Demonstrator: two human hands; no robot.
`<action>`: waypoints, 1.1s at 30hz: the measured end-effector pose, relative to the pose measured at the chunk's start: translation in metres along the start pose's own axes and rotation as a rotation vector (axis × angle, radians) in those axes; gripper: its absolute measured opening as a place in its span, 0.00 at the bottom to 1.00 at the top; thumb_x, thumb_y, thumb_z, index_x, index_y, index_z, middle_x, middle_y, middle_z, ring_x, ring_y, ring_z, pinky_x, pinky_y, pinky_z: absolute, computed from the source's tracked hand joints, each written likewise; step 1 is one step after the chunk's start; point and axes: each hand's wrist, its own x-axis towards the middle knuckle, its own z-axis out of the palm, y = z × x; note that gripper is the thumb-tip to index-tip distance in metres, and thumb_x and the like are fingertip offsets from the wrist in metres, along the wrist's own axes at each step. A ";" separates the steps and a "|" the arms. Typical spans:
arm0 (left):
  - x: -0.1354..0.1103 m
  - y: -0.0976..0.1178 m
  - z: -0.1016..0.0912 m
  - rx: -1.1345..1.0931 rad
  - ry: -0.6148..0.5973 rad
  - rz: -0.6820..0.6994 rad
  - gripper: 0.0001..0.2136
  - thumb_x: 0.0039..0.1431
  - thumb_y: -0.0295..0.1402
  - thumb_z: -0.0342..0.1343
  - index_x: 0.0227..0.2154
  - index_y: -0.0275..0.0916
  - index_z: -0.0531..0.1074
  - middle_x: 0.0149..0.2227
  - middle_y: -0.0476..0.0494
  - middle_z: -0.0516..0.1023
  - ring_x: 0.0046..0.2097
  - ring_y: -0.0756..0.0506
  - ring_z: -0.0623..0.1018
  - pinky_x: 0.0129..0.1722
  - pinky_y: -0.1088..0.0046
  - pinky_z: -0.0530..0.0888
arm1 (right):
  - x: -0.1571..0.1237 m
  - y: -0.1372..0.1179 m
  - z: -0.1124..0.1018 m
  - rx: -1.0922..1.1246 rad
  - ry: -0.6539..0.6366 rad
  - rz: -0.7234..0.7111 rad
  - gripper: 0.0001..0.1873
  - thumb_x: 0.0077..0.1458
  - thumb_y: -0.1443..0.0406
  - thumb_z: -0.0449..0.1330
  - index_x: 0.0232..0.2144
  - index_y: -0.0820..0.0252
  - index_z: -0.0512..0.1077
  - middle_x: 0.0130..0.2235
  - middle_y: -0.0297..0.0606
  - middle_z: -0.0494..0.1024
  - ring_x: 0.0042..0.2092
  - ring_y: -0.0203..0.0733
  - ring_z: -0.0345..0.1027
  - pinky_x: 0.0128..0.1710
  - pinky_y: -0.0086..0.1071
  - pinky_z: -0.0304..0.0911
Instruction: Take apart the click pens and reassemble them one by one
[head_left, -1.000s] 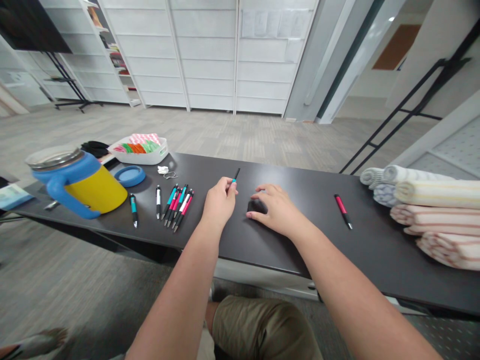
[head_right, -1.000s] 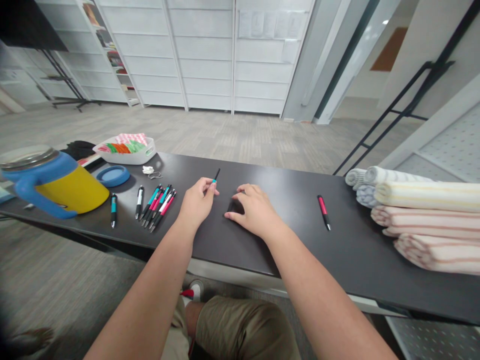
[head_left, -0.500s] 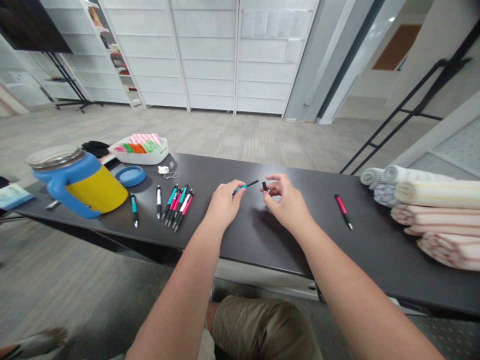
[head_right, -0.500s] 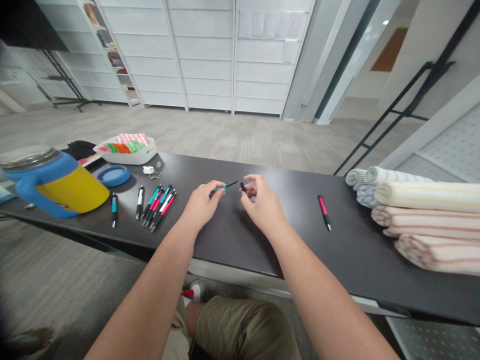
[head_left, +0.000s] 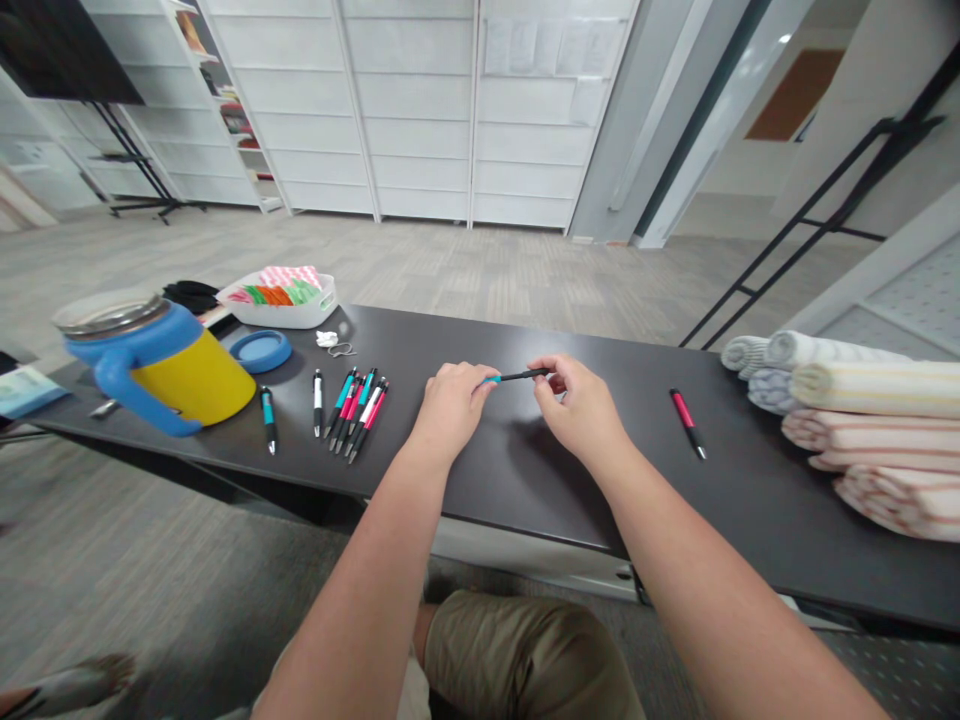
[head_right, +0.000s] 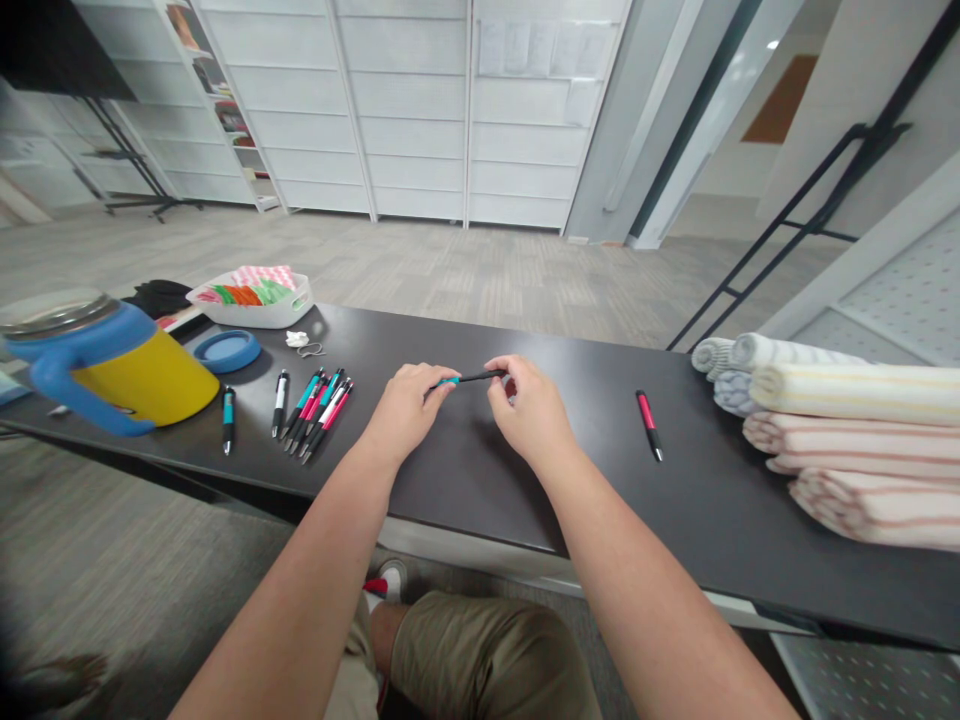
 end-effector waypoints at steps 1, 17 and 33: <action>0.000 0.001 0.000 0.001 0.001 0.007 0.11 0.71 0.35 0.53 0.49 0.48 0.79 0.47 0.44 0.82 0.50 0.40 0.75 0.55 0.60 0.71 | 0.000 0.001 0.000 0.003 -0.002 -0.009 0.13 0.61 0.63 0.56 0.45 0.57 0.77 0.36 0.41 0.80 0.33 0.43 0.72 0.39 0.38 0.68; -0.001 0.007 -0.003 -0.251 -0.087 0.075 0.09 0.70 0.31 0.51 0.47 0.43 0.75 0.48 0.43 0.82 0.51 0.43 0.79 0.54 0.66 0.73 | -0.004 0.002 0.005 0.299 -0.203 -0.034 0.27 0.66 0.60 0.55 0.65 0.54 0.69 0.49 0.43 0.82 0.39 0.42 0.78 0.41 0.40 0.74; -0.001 0.006 -0.005 -0.263 -0.036 0.070 0.10 0.71 0.33 0.51 0.47 0.43 0.77 0.46 0.44 0.82 0.50 0.45 0.79 0.54 0.67 0.73 | 0.003 0.005 0.000 0.558 0.051 0.157 0.20 0.59 0.52 0.66 0.46 0.54 0.67 0.40 0.39 0.80 0.36 0.41 0.75 0.37 0.37 0.73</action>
